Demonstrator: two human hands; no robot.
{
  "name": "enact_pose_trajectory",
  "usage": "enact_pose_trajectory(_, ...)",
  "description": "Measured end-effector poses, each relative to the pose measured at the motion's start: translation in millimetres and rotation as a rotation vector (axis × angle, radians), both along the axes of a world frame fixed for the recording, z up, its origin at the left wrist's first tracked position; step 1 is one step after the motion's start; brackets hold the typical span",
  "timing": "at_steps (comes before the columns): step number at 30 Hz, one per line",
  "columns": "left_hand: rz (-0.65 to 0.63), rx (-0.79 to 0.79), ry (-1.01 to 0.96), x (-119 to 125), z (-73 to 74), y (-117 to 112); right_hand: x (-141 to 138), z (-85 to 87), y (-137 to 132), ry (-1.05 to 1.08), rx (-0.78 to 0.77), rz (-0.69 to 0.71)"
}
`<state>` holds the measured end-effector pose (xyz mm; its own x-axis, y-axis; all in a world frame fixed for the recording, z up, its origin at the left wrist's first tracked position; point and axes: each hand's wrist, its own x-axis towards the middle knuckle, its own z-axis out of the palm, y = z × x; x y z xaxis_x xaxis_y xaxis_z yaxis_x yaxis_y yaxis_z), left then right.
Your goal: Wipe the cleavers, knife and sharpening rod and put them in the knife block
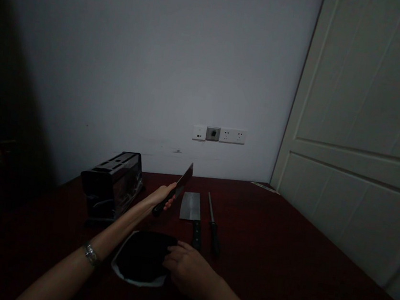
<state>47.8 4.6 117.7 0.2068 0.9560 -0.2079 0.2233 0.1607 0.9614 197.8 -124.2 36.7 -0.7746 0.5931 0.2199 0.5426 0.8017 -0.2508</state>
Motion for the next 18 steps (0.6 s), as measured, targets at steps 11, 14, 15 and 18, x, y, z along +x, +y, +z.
enact_pose_trajectory(11,-0.026,0.016,-0.023,-9,-5.9,19,2,53.6,7,0.436,-0.025,-0.052)
enact_pose_trajectory(14,-0.027,0.025,-0.014,-11,-1.6,22,-2,83.1,10,0.540,-0.086,-0.052)
enact_pose_trajectory(15,-0.028,0.027,-0.014,-12,-0.3,22,-3,90.5,12,0.548,-0.124,-0.039)
enact_pose_trajectory(18,-0.032,0.020,-0.006,-14,0.7,25,-7,100.7,22,0.510,-0.277,-0.047)
